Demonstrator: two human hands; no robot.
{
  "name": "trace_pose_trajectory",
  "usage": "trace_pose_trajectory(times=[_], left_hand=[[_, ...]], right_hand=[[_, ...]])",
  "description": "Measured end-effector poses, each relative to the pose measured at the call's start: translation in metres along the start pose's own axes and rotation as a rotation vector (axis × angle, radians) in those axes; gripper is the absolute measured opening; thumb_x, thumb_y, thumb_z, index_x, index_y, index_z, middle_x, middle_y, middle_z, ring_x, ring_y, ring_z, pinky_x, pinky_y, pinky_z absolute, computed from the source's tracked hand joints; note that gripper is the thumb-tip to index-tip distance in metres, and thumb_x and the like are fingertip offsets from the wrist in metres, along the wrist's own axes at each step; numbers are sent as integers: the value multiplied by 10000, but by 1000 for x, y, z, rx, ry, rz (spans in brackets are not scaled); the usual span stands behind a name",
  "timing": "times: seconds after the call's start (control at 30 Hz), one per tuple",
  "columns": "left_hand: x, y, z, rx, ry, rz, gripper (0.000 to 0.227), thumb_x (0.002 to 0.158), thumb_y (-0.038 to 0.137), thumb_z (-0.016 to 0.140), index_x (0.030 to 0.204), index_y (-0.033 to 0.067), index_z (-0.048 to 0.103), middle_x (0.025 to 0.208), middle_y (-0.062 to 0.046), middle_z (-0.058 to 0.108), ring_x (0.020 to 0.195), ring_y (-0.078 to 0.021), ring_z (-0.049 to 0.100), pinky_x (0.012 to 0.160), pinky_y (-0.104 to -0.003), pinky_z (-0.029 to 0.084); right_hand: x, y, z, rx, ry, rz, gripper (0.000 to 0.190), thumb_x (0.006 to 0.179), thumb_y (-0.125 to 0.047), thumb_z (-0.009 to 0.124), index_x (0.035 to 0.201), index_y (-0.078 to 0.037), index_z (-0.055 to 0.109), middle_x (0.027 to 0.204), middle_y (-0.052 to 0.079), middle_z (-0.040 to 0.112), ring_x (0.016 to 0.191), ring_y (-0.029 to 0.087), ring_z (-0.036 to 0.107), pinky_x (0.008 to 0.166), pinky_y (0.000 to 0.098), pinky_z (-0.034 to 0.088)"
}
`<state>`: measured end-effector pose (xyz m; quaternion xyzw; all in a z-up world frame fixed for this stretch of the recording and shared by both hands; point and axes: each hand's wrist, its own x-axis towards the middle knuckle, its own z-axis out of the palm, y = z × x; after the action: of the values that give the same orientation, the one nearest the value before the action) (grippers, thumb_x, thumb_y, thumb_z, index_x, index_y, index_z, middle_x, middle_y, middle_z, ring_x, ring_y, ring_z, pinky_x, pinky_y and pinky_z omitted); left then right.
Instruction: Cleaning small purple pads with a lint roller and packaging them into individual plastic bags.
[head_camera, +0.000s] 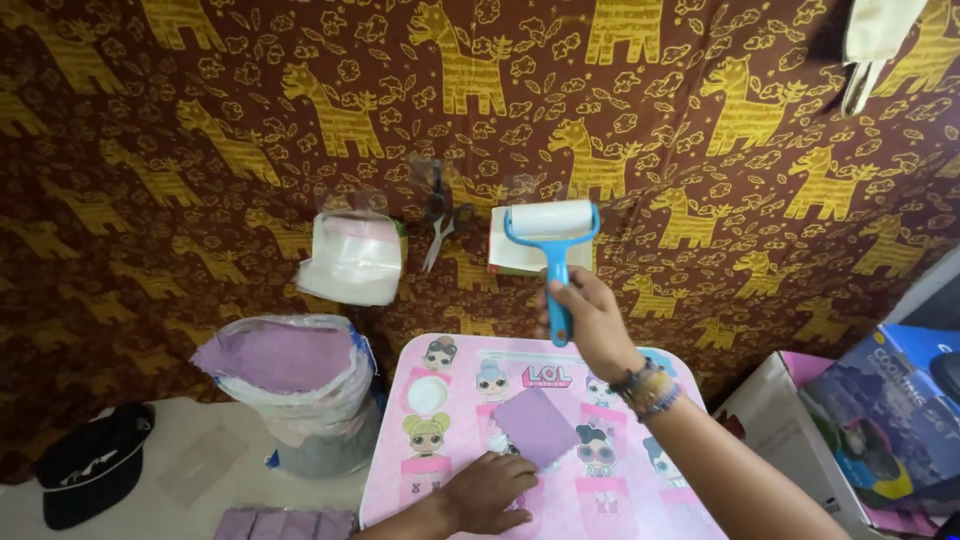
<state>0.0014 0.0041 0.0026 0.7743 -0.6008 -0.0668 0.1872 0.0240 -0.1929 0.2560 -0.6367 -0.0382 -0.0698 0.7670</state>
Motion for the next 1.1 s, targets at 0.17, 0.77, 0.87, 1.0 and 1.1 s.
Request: trace_pose_trajectory(times=[0.17,0.77,0.87,1.0,1.1], left_hand=[[-1,1,-1,-10,-53,-42,551,913,346,640,1350,16,578,1431,-179,539,1297,-368,497,1037,-506,371],[-2,1,-5,-19,-12,-69,413,915,371,618,1164,46,665,1229,-147,670,1195,-336,585,976,-484,446],[-4,-14,9,63,103,48,535,934,489,627,1218,36,637,1201,-148,640,1270,-329,553,1066,-498,406],[-13,2,-10,66,82,67,564,948,511,611,1235,26,608,1131,-124,607,1265,-315,548,1135,-477,370],[-17,17,-26,65,86,51,680,917,569,615,1305,14,550,1267,-157,557,1343,-346,483,1165,-499,345]], right_hand=[[9,5,10,121,6,109,223,1048,-145,479,1145,44,546,828,169,607,610,280,590,590,424,587],[-30,126,-87,-691,-145,211,235,955,-136,586,1111,7,687,920,186,740,802,299,711,653,410,621],[-56,155,-96,-1056,-387,-13,333,871,-144,693,1168,5,673,1055,234,734,1028,390,704,826,487,600],[-97,171,-86,-1424,-693,-247,577,945,-447,642,1330,-20,592,1367,218,602,1335,371,521,1121,532,420],[-115,189,-92,-1471,-772,-330,849,956,-739,451,1382,-7,507,1374,241,568,1329,380,516,1104,544,404]])
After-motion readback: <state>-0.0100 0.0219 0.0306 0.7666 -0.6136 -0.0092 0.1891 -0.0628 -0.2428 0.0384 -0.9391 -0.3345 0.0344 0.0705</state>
